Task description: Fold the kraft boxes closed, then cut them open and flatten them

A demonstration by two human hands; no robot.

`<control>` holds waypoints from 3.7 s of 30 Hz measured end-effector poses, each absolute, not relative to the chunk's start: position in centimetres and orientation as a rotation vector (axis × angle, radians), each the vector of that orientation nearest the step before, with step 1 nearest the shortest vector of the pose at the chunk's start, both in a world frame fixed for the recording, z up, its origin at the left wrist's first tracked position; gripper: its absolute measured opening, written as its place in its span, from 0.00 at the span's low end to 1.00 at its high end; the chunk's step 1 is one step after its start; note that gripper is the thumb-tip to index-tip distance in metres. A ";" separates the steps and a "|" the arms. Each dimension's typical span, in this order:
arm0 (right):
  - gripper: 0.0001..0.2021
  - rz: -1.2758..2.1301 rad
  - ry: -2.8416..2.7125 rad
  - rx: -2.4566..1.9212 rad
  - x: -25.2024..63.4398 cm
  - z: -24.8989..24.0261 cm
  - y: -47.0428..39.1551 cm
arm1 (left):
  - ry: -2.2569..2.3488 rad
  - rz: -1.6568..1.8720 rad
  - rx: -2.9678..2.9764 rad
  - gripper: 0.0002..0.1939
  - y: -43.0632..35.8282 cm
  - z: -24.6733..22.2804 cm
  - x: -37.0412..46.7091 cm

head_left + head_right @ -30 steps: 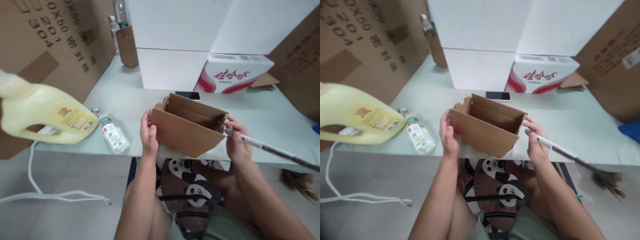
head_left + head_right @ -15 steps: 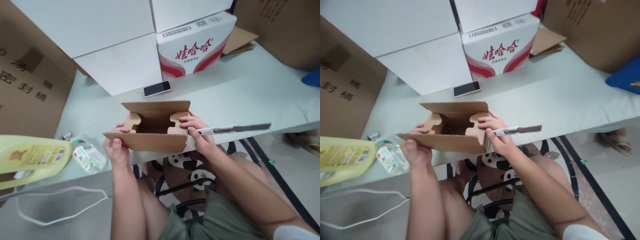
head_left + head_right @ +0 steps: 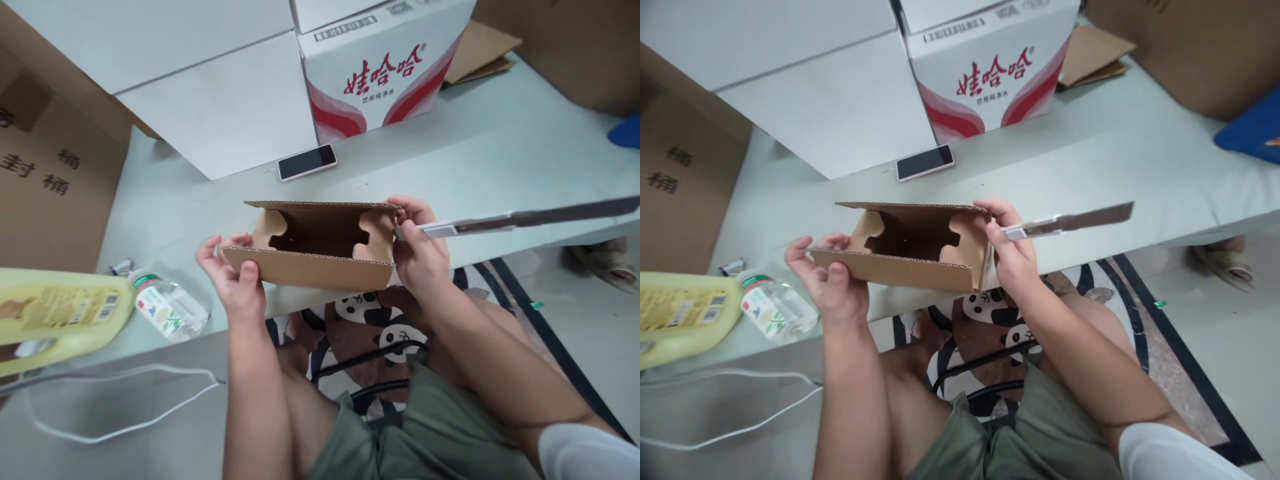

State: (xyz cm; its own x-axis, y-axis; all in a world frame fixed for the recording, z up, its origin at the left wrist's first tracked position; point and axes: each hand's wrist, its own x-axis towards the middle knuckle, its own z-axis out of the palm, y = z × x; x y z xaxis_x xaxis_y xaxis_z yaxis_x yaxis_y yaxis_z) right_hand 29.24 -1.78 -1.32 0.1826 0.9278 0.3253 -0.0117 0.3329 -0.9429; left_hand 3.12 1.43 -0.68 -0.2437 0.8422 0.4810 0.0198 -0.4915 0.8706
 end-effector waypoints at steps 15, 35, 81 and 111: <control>0.01 0.706 -1.136 -0.935 28.5 -1.7 -1.8 | 1.242 1.769 1.477 0.24 0.9 -1.3 2.8; 0.23 1.376 -1.147 -1.071 28.6 -3.5 -1.8 | 1.307 1.876 0.910 0.18 3.0 -3.0 -1.7; 0.08 0.749 -1.586 -1.430 29.4 7.6 -7.5 | 1.405 1.613 1.717 0.26 -0.4 -2.0 6.7; 0.10 -0.103 -1.943 -1.224 26.4 6.3 -6.8 | 1.341 1.617 1.705 0.26 -0.2 -2.8 7.6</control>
